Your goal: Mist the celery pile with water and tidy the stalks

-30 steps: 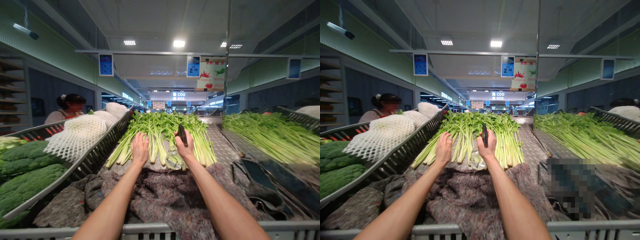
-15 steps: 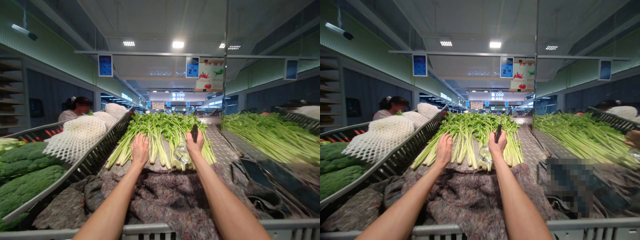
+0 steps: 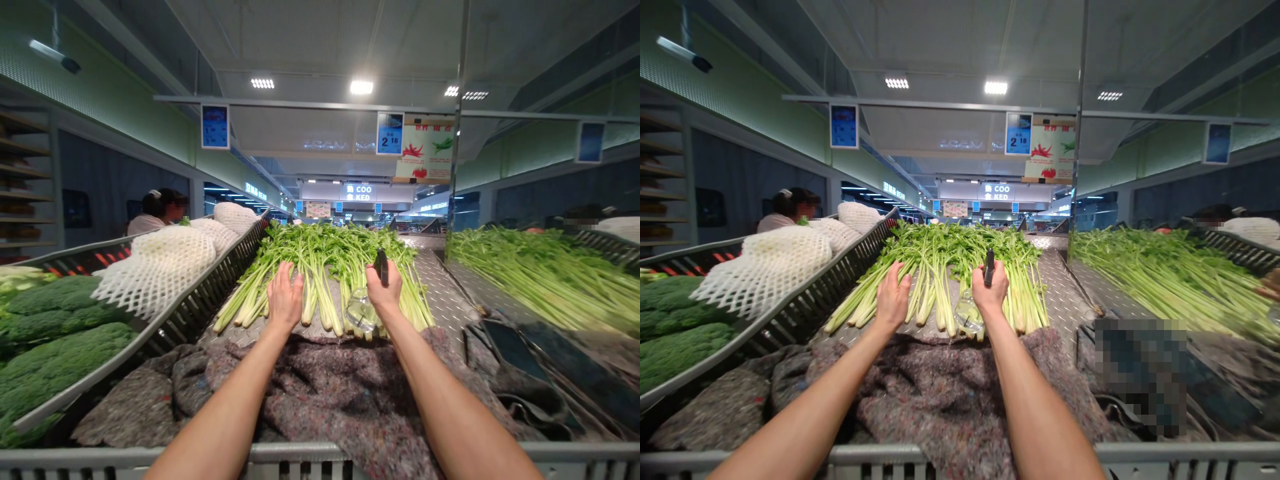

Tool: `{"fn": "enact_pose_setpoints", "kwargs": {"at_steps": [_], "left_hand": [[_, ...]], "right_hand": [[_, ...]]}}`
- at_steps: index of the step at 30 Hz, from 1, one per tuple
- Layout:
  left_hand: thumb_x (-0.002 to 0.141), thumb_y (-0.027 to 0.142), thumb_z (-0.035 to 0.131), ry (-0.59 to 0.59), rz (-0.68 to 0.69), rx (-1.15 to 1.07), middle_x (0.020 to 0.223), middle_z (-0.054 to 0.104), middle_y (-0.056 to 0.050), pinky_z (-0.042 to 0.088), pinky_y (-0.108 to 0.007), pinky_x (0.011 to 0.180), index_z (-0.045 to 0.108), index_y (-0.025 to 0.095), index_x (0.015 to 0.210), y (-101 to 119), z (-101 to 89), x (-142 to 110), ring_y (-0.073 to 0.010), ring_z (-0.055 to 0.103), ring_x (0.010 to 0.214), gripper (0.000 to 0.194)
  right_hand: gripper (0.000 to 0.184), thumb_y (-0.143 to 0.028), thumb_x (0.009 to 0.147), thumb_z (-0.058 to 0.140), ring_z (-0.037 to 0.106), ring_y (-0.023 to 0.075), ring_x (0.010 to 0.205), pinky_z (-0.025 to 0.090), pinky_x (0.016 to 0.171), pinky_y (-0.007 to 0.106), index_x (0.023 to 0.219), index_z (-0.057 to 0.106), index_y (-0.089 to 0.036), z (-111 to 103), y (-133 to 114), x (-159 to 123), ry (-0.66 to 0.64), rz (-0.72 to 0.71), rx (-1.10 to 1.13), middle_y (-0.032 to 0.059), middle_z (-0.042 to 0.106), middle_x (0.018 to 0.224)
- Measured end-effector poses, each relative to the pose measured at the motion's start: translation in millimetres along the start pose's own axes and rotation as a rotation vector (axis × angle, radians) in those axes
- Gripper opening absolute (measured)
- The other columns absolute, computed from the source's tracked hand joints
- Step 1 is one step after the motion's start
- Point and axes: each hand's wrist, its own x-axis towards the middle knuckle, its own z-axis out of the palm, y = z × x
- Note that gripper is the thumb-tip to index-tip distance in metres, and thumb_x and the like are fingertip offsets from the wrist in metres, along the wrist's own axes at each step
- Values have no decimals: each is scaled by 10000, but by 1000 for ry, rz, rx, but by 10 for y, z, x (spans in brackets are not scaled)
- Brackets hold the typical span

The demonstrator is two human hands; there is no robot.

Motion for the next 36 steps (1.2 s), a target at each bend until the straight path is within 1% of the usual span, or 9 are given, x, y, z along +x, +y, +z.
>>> {"fn": "enact_pose_setpoints", "kwargs": {"at_steps": [4,8,15,20,24,26,28,31,36], "left_hand": [[831,380,258,-2,9,7,1303,393,-141,234,-456,997,397,135,1194,-2,6,-5,-241,329,1220,459],[827,380,272,1,3,-2,1305,394,-129,229,-460,1002,400,153,1194,-10,12,-3,-240,326,1223,450],[829,377,263,-10,-10,21,1314,381,-138,223,-468,1005,400,133,1196,8,4,-9,-247,323,1224,462],[831,379,268,-3,10,37,1317,377,-139,240,-464,997,400,141,1198,6,4,-17,-247,336,1215,457],[830,375,275,7,17,33,1308,388,-137,247,-461,993,406,143,1191,3,3,-17,-244,342,1211,448],[831,380,271,5,16,36,1309,388,-138,246,-465,993,405,143,1193,4,2,-16,-246,341,1211,453],[833,384,264,-1,12,40,1317,377,-139,242,-465,996,400,141,1199,6,0,-17,-246,335,1215,459],[836,386,258,-11,3,40,1329,360,-138,229,-459,1004,392,134,1208,9,-2,-22,-244,319,1226,470],[829,378,278,-3,0,21,1324,364,-138,231,-463,1003,417,139,1184,6,-4,-15,-246,320,1224,450]], "right_hand": [[168,-302,598,491,488,156,583,337,549,260,710,542,-187,3,-8,-10,-9,-4,-11,-6,562,639],[216,-294,595,488,495,162,601,345,585,274,773,545,-185,12,11,-26,-48,-22,-26,3,582,683],[175,-312,603,496,490,154,582,340,552,262,712,550,-187,15,0,-46,-114,-35,-32,-10,559,629],[181,-322,620,493,487,145,562,341,537,257,720,549,-182,-21,-54,-34,-69,4,6,-16,552,611],[233,-290,604,491,510,147,614,357,585,262,799,557,-180,-35,-117,-57,3,-34,45,-3,595,719],[245,-285,604,485,514,147,625,362,596,263,812,558,-180,-31,-131,-71,9,-53,64,1,601,749],[225,-284,606,485,511,145,609,365,589,262,791,561,-181,-23,-128,-82,-21,-51,70,-2,595,724],[189,-292,609,496,503,145,581,368,569,263,747,562,-181,-8,-120,-92,-102,-28,68,-9,576,660],[205,-308,607,491,506,151,585,364,551,264,746,565,-176,11,-142,-134,-173,-9,49,-1,578,665]]}}
